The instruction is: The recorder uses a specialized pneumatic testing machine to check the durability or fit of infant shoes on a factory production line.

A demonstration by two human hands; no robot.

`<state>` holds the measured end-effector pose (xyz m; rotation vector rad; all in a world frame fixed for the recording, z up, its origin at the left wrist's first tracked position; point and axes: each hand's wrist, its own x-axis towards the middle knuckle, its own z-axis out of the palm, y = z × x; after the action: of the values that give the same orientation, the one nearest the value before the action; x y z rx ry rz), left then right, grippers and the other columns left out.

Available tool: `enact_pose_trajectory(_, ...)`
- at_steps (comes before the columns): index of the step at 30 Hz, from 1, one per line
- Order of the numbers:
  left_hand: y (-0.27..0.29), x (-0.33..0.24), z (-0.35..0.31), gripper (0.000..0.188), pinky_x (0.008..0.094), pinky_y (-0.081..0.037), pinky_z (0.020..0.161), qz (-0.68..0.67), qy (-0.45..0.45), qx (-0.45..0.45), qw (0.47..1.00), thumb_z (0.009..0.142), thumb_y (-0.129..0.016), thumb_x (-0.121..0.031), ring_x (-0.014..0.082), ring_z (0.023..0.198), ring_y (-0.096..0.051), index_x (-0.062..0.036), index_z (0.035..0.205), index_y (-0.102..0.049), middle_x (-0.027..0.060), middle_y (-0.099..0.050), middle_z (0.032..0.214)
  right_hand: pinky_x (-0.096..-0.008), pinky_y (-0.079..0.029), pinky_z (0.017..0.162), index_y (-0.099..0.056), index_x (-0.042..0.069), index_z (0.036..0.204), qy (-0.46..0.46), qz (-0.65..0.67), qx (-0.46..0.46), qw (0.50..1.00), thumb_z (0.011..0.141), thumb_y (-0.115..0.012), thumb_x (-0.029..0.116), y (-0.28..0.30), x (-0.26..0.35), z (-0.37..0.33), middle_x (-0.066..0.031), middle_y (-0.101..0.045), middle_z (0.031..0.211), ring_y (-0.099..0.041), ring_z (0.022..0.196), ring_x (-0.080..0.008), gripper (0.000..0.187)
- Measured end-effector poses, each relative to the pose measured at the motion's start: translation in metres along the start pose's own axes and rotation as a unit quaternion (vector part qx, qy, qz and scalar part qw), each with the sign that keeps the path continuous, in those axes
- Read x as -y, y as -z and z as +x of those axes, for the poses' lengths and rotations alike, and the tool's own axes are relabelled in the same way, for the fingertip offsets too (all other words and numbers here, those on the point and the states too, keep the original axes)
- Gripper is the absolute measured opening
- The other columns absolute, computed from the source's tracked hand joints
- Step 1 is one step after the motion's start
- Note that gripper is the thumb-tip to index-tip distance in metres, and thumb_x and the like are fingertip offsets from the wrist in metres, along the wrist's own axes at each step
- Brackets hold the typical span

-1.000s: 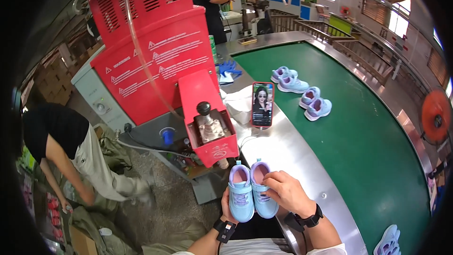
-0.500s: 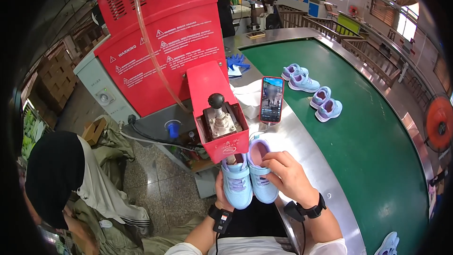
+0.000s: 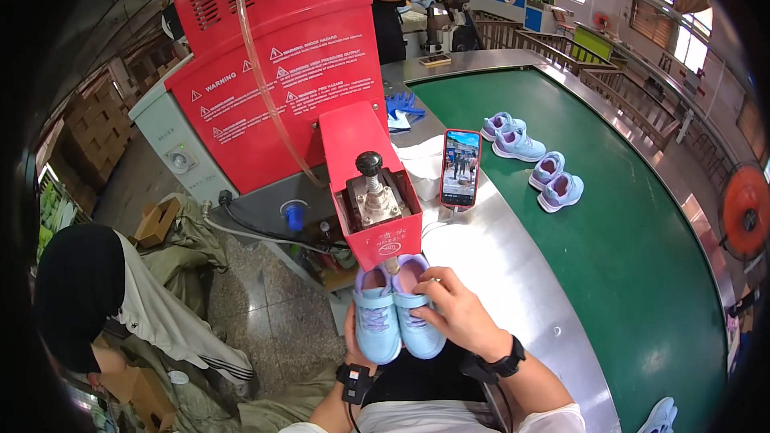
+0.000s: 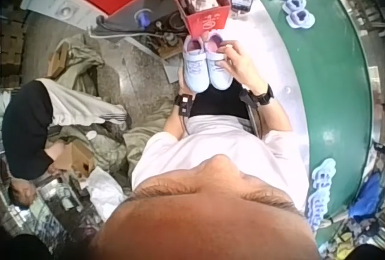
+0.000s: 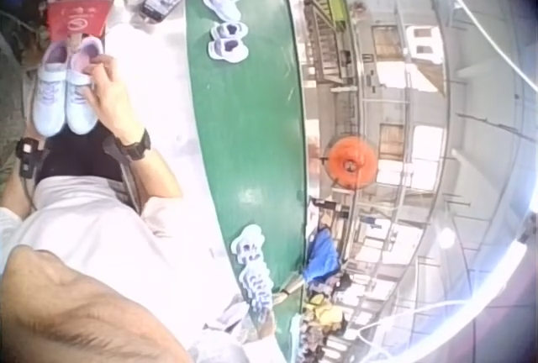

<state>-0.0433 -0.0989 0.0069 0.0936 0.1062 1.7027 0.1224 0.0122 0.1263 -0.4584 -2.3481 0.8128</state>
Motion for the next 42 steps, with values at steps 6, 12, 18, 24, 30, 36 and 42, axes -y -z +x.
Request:
enact_pose_trajectory(6, -0.030, -0.028, -0.010, 0.058, 0.0518, -0.057, 0.078, 0.078, -0.048, -0.097, 0.991, 0.096, -0.036, -0.052, 0.0326, 0.098, -0.066, -0.0087, 0.131, -0.052, 0.0125, -0.064, 0.119, -0.0346, -0.051, 0.073, -0.061, 0.005, 0.104, 0.017, 0.013, -0.032, 0.999, 0.075, -0.077, 0.007, -0.014, 0.022, 0.019, -0.0117, -0.050, 0.110, -0.060, 0.086, -0.0252, 0.033)
enact_pose_trajectory(12, -0.054, -0.041, 0.000, 0.057, 0.0466, -0.059, 0.071, 0.115, -0.082, -0.055, 0.988, 0.096, -0.034, -0.051, 0.0317, 0.092, -0.068, -0.0093, 0.130, -0.053, 0.0122, -0.065, 0.116, -0.0347, -0.051, 0.072, -0.061, 0.004, 0.102, 0.035, 0.001, -0.049, 0.998, 0.075, -0.076, 0.007, -0.008, 0.021, 0.040, -0.0115, -0.050, 0.109, -0.062, 0.085, -0.0247, 0.031)
enact_pose_trajectory(18, -0.040, -0.041, -0.006, 0.056, 0.0510, -0.059, 0.069, 0.061, -0.030, -0.062, 0.996, 0.096, -0.035, -0.050, 0.0345, 0.092, -0.067, -0.0094, 0.132, -0.051, 0.0133, -0.063, 0.119, -0.0350, -0.052, 0.073, -0.060, 0.004, 0.101, 0.036, 0.020, -0.024, 0.999, 0.074, -0.077, 0.006, -0.012, 0.016, 0.040, -0.0115, -0.050, 0.108, -0.061, 0.086, -0.0258, 0.032)
enact_pose_trajectory(24, 0.004, -0.045, 0.019, 0.049, 0.0454, -0.049, 0.097, 0.021, 0.058, -0.111, 0.992, 0.099, -0.039, -0.038, 0.0301, 0.111, -0.061, -0.0045, 0.134, -0.048, 0.0138, -0.061, 0.124, -0.0369, -0.053, 0.068, -0.062, 0.014, 0.118, -0.021, -0.067, 0.135, 0.988, 0.088, -0.060, 0.016, 0.022, -0.012, 0.041, -0.0074, -0.057, 0.098, -0.061, 0.082, -0.0265, 0.030)
enact_pose_trajectory(30, 0.001, 0.005, 0.064, 0.054, 0.0359, -0.036, 0.109, 0.105, 0.353, 0.068, 0.927, 0.100, -0.042, -0.036, 0.0219, 0.126, -0.049, -0.0012, 0.141, -0.037, 0.0127, -0.048, 0.140, -0.0292, -0.048, 0.061, -0.065, 0.019, 0.102, 0.122, -0.322, 0.189, 0.920, 0.077, -0.058, 0.015, 0.065, -0.032, -0.008, 0.0035, -0.057, 0.108, -0.055, 0.077, -0.0141, 0.027)
enact_pose_trajectory(36, -0.032, 0.034, 0.117, 0.090, 0.0576, -0.026, 0.111, 0.098, 0.420, 0.166, 0.887, 0.092, -0.038, -0.065, 0.0357, 0.143, -0.023, -0.0014, 0.151, -0.014, 0.0178, -0.017, 0.157, -0.0413, -0.048, 0.056, -0.061, 0.008, 0.066, -0.225, -0.422, -0.107, 0.872, 0.067, -0.065, 0.014, 0.145, -0.074, -0.118, -0.0103, -0.063, 0.072, -0.060, 0.063, -0.0308, 0.007)
enact_pose_trajectory(42, -0.010, 0.033, 0.134, 0.069, 0.0574, -0.021, 0.114, 0.114, 0.357, 0.038, 0.926, 0.098, -0.043, -0.043, 0.0337, 0.145, -0.016, 0.0026, 0.146, -0.023, 0.0199, -0.016, 0.156, -0.0455, -0.050, 0.064, -0.066, 0.004, 0.072, -0.581, -0.492, -0.200, 0.617, 0.077, -0.065, 0.018, 0.214, -0.118, -0.257, -0.0165, -0.065, 0.076, -0.063, 0.072, -0.0362, 0.015)
